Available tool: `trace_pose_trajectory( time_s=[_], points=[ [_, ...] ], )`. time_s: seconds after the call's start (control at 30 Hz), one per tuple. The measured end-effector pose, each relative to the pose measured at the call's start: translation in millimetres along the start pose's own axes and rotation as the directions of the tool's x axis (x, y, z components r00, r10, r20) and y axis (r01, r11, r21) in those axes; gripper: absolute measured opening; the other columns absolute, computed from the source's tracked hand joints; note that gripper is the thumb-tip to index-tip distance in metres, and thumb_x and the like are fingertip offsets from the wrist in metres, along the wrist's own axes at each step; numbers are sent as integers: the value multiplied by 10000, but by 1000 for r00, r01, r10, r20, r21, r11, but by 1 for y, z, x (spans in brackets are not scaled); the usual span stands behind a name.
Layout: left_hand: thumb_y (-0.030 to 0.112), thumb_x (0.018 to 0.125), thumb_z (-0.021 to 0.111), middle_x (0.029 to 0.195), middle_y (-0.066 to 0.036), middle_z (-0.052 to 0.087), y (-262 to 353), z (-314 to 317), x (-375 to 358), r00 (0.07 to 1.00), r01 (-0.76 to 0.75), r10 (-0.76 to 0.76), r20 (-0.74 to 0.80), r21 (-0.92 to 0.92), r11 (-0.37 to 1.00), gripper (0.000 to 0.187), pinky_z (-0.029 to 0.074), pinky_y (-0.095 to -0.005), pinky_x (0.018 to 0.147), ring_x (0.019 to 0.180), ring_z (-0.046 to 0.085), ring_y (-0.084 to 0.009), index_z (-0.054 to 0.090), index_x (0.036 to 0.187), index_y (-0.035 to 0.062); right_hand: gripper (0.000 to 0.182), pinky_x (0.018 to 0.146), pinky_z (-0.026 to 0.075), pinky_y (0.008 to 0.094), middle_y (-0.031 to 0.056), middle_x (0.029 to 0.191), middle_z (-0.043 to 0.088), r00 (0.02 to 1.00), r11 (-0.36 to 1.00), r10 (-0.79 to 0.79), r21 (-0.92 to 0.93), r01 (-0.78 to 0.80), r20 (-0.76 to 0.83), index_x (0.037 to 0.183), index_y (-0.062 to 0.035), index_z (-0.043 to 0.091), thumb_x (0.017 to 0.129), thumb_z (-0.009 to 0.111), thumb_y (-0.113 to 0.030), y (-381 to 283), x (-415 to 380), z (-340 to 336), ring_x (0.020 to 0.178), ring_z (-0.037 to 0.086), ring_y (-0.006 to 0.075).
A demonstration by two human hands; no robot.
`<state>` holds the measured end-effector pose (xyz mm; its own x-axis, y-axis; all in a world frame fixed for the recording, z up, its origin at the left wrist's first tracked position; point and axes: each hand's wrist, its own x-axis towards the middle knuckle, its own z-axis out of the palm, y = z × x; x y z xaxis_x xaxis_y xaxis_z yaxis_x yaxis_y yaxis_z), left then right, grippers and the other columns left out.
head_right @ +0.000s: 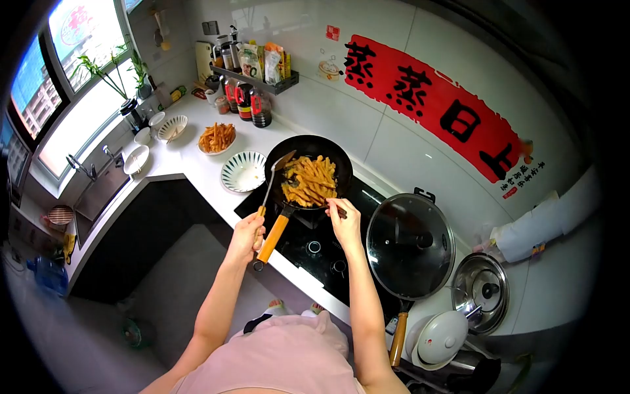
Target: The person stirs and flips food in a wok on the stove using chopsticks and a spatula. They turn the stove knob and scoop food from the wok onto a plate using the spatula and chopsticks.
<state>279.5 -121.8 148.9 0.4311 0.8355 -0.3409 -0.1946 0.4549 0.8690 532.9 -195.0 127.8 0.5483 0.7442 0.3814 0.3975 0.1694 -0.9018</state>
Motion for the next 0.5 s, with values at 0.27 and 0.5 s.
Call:
trace_pose_trajectory(
  time_s=[0.27, 0.5],
  points=[
    [168, 954, 497, 619, 35, 427, -6, -1, -4, 1000, 27, -27, 8, -30, 999, 96, 216, -206, 348, 361, 281, -28, 539, 945, 82, 223, 670, 529, 251, 92, 847, 677, 990, 999, 3, -42, -9, -144, 1003, 54, 659, 953, 545, -132, 16, 34, -22, 703, 655, 135],
    [170, 938, 511, 613, 19, 455, -6, 12, 36, 999, -10, 10, 30, -15, 1000, 106, 213, -225, 349, 358, 311, -55, 548, 977, 78, 239, 670, 515, 251, 98, 871, 673, 974, 999, 37, 26, -32, -223, 1018, 46, 655, 955, 552, -160, 32, 52, -24, 710, 656, 138]
  ],
)
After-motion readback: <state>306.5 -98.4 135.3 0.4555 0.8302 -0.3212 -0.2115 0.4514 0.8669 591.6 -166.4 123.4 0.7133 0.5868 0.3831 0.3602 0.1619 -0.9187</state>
